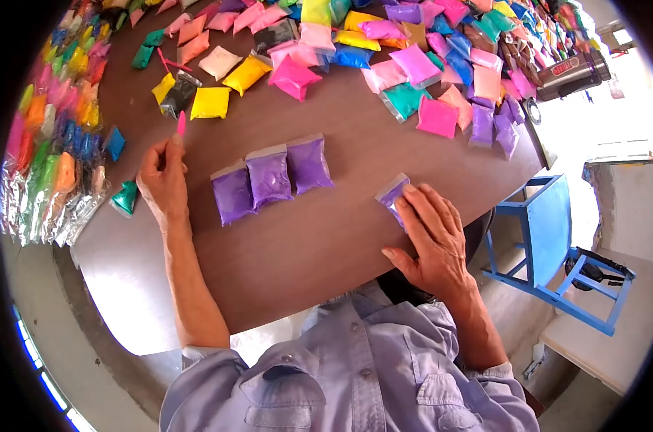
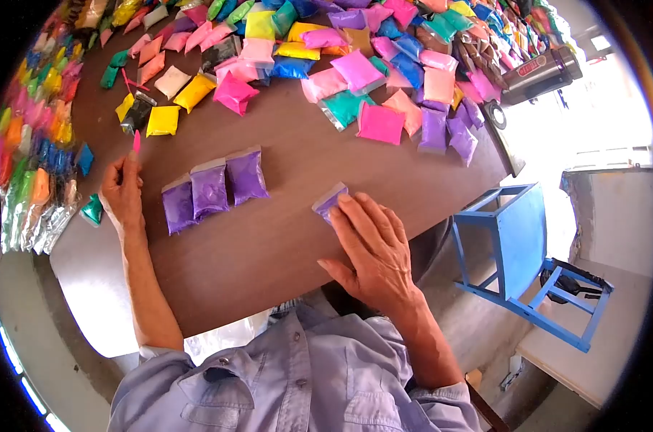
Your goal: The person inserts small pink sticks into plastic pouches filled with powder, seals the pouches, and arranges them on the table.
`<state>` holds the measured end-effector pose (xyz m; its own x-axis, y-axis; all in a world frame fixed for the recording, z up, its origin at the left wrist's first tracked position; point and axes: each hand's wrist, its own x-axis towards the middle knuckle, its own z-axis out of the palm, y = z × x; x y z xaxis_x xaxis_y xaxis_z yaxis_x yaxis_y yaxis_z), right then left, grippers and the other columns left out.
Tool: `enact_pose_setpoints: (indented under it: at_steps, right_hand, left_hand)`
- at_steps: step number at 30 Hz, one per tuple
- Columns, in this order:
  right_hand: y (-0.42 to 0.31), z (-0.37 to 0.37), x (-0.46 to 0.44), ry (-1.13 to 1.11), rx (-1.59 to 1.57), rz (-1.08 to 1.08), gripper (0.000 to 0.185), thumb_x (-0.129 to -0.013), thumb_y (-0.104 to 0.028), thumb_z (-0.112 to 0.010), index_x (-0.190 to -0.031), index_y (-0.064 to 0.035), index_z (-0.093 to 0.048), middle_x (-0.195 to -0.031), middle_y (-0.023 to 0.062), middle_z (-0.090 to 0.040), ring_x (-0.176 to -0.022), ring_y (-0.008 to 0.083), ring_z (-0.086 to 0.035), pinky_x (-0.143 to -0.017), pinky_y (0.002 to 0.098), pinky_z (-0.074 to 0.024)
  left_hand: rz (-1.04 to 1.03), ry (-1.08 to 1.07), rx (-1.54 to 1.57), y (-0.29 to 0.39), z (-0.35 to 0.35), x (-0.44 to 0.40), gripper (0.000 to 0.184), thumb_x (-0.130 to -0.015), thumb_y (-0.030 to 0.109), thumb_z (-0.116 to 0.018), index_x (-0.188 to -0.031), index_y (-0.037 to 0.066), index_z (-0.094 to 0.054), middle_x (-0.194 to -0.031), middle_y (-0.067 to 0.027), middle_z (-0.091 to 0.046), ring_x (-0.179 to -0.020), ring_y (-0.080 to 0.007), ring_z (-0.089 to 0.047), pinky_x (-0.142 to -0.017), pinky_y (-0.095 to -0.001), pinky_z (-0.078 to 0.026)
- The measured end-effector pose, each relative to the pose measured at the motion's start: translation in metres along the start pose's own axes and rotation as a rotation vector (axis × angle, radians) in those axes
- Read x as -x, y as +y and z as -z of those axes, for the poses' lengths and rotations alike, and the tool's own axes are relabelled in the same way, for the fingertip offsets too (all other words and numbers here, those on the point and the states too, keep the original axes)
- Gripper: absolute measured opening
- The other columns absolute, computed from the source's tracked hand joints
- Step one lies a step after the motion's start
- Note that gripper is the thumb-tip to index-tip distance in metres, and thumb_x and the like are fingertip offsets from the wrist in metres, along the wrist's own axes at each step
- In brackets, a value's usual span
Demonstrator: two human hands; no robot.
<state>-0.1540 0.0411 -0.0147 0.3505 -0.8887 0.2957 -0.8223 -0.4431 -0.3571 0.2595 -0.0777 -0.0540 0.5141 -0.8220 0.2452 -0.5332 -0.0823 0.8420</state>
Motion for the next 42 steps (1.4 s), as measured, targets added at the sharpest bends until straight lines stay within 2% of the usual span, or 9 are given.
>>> enact_pose_setpoints:
  at_steps: [2, 11, 21, 30, 36, 38, 42]
  right_hand:
    - [0.005, -0.006, 0.002, -0.070, 0.027, 0.075, 0.067, -0.087, -0.039, -0.080, -0.138, 0.0001, -0.064, -0.150, 0.0170, -0.057, -0.138, 0.0373, -0.054, -0.113, 0.0514, -0.0419]
    - [-0.007, 0.000, -0.003, -0.101, 0.036, 0.054, 0.063, -0.087, -0.035, -0.078, -0.135, 0.0035, -0.064, -0.150, 0.0167, -0.056, -0.137, 0.0363, -0.055, -0.111, 0.0528, -0.0420]
    - [-0.012, 0.010, -0.013, -0.065, 0.090, 0.039, 0.062, -0.087, -0.038, -0.079, -0.134, 0.0009, -0.065, -0.149, 0.0150, -0.057, -0.139, 0.0344, -0.053, -0.113, 0.0531, -0.0399]
    - [-0.011, 0.011, -0.016, -0.229, 0.083, 0.059, 0.064, -0.087, -0.037, -0.079, -0.137, -0.0006, -0.064, -0.149, 0.0145, -0.058, -0.141, 0.0318, -0.053, -0.114, 0.0504, -0.0404]
    - [-0.006, -0.002, -0.009, -0.160, 0.014, 0.033, 0.064, -0.088, -0.037, -0.078, -0.138, 0.0005, -0.063, -0.151, 0.0164, -0.056, -0.142, 0.0337, -0.052, -0.116, 0.0513, -0.0386]
    - [-0.013, -0.004, -0.002, -0.149, 0.021, 0.016, 0.065, -0.088, -0.037, -0.078, -0.138, 0.0010, -0.063, -0.152, 0.0166, -0.056, -0.142, 0.0342, -0.052, -0.117, 0.0514, -0.0383]
    - [-0.011, -0.006, -0.002, -0.125, 0.056, 0.020, 0.066, -0.087, -0.038, -0.078, -0.138, 0.0021, -0.062, -0.151, 0.0165, -0.055, -0.142, 0.0348, -0.052, -0.117, 0.0520, -0.0378]
  left_hand:
    - [0.027, 0.013, 0.024, 0.002, 0.000, 0.000, 0.022, -0.099, 0.024, -0.077, -0.100, 0.002, -0.076, -0.079, -0.0005, -0.069, -0.064, -0.0058, -0.055, -0.058, -0.0235, -0.043]
    - [-0.003, -0.008, 0.046, 0.003, -0.001, 0.000, 0.023, -0.101, 0.024, -0.075, -0.104, 0.001, -0.076, -0.081, 0.0001, -0.066, -0.067, -0.0047, -0.053, -0.058, -0.0222, -0.040]
    - [0.017, 0.000, 0.014, 0.004, 0.001, 0.002, 0.024, -0.101, 0.025, -0.076, -0.101, 0.001, -0.075, -0.081, -0.0005, -0.066, -0.066, -0.0048, -0.053, -0.058, -0.0221, -0.041]
    - [0.034, 0.009, 0.021, 0.000, -0.002, 0.000, 0.021, -0.101, 0.024, -0.076, -0.101, 0.002, -0.075, -0.081, 0.0007, -0.067, -0.065, -0.0041, -0.052, -0.057, -0.0208, -0.038]
    - [0.033, 0.010, 0.056, 0.007, -0.002, 0.002, 0.020, -0.101, 0.023, -0.076, -0.103, 0.003, -0.076, -0.081, 0.0017, -0.066, -0.065, -0.0040, -0.052, -0.056, -0.0205, -0.038]
    - [0.023, 0.014, 0.066, -0.002, 0.000, -0.001, 0.022, -0.098, 0.024, -0.078, -0.102, 0.002, -0.077, -0.080, -0.0002, -0.068, -0.065, -0.0054, -0.054, -0.058, -0.0228, -0.041]
    - [-0.001, 0.005, 0.058, 0.002, -0.001, 0.001, 0.024, -0.100, 0.026, -0.077, -0.104, 0.002, -0.076, -0.082, 0.0010, -0.066, -0.066, -0.0044, -0.053, -0.057, -0.0206, -0.038]
